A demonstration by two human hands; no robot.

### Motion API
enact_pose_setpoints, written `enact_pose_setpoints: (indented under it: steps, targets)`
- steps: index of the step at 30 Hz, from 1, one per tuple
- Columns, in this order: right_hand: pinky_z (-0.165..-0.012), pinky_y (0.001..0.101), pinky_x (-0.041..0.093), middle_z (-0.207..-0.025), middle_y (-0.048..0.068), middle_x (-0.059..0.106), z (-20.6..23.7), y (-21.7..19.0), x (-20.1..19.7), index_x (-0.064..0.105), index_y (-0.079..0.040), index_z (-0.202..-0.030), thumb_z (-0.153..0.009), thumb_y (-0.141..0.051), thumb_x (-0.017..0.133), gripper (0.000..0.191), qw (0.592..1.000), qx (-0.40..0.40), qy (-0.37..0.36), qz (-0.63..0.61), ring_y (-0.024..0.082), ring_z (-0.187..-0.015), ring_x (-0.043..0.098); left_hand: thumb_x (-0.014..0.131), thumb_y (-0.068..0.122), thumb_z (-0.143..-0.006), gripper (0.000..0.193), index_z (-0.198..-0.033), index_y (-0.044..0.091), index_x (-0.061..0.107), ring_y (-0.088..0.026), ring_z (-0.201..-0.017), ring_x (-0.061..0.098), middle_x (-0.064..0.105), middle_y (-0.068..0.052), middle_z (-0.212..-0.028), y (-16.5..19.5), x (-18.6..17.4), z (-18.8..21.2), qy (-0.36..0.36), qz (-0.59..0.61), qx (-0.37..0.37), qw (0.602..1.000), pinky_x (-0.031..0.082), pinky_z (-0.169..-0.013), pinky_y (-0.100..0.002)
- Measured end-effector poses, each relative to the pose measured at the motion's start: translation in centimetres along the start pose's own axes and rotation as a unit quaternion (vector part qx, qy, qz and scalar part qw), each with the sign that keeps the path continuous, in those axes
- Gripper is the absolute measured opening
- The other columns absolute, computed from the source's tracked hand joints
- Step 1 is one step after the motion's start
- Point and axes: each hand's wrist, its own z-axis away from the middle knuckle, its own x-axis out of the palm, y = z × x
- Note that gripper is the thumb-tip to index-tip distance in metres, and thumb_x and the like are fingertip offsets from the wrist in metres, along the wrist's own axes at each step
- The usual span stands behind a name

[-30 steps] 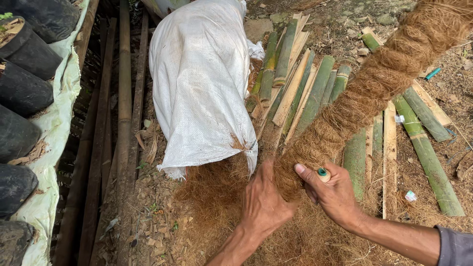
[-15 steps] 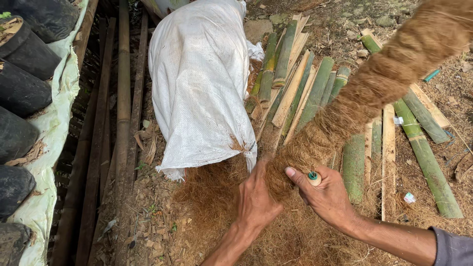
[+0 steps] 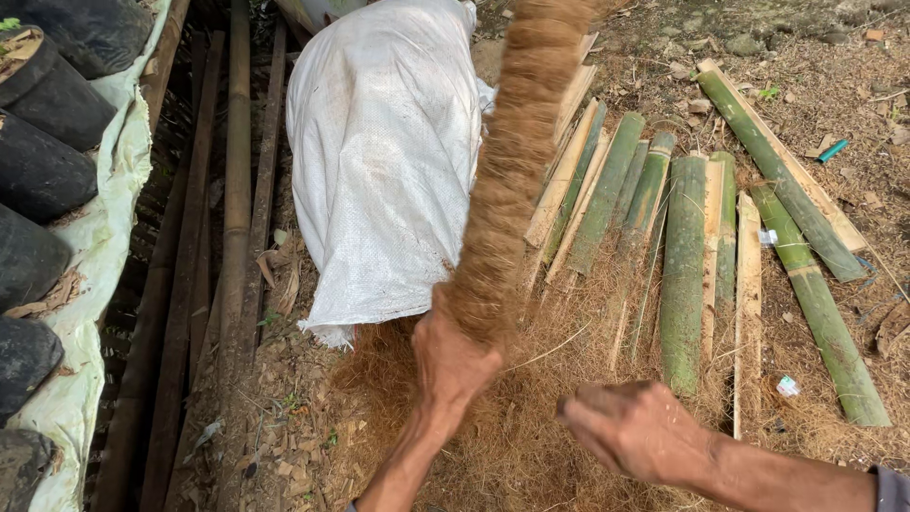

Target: The person gathers loose coconut coir fibers from a pile and rolls them by hand into a long cylindrical bundle. They repeatedly pull fibers, twist them into a rope, and continue rolling to extend the length of the bundle.

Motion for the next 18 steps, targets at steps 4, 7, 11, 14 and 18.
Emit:
enact_pose_setpoints:
  steps: [4, 7, 11, 14, 18]
  targets:
    - [-0.044, 0.0312, 0.06, -0.076, 0.01, 0.07, -0.7, -1.5, -2.3, 0.064, -0.009, -0.108, -0.078, -0.006, 0.062, 0.03, 0.981, -0.149, 0.017, 0.125, 0.019, -0.05, 0.066, 0.087, 0.021, -0.071, 0.074, -0.129, -0.003, 0.048, -0.021, -0.07, 0.073, 0.072, -0.011, -0.088, 0.0, -0.3, 0.3, -0.001, -0.054, 0.029, 0.998, 0.065, -0.061, -0.035]
    - [-0.039, 0.0363, 0.057, -0.066, 0.01, 0.063, -2.1, -3.6, -4.6, 0.066, -0.002, -0.101, -0.083, -0.012, 0.069, 0.021, 0.969, -0.192, -0.103, 0.114, 0.02, -0.045, 0.062, 0.083, 0.03, -0.082, 0.078, -0.139, -0.003, 0.042, -0.02, -0.061, 0.071, 0.071, -0.013, -0.082, 0.1, 0.3, 0.8, -0.066, -0.087, -0.034, 0.993, 0.064, -0.056, -0.031]
    - [-0.04, 0.0407, 0.055, -0.064, 0.008, 0.059, -4.4, -6.0, -7.3, 0.064, -0.001, -0.09, -0.086, -0.019, 0.073, 0.021, 0.956, -0.204, -0.189, 0.089, 0.022, -0.049, 0.063, 0.081, 0.032, -0.083, 0.077, -0.138, -0.005, 0.042, -0.018, -0.051, 0.067, 0.067, -0.013, -0.075, 0.0, 1.3, 1.4, -0.117, -0.127, -0.032, 0.984, 0.06, -0.044, -0.03]
    - [-0.04, 0.0405, 0.055, -0.064, 0.005, 0.059, -6.1, -5.6, -8.8, 0.064, -0.002, -0.085, -0.084, -0.015, 0.074, 0.017, 0.947, -0.246, -0.184, 0.09, 0.021, -0.052, 0.064, 0.08, 0.027, -0.084, 0.061, -0.128, -0.003, 0.052, -0.017, -0.049, 0.064, 0.065, -0.012, -0.077, -0.6, 2.3, 2.9, -0.143, -0.174, 0.054, 0.973, 0.055, -0.035, -0.031]
    - [-0.034, 0.0262, 0.049, -0.067, 0.005, 0.061, -8.3, -2.3, -9.3, 0.067, -0.007, -0.091, -0.087, -0.007, 0.065, 0.005, 0.952, -0.255, -0.074, 0.155, 0.016, -0.047, 0.06, 0.082, 0.042, -0.091, 0.061, -0.121, -0.002, 0.054, -0.02, -0.05, 0.061, 0.065, -0.015, -0.075, -2.1, 4.0, 6.2, -0.267, -0.226, 0.028, 0.936, 0.048, -0.034, -0.033]
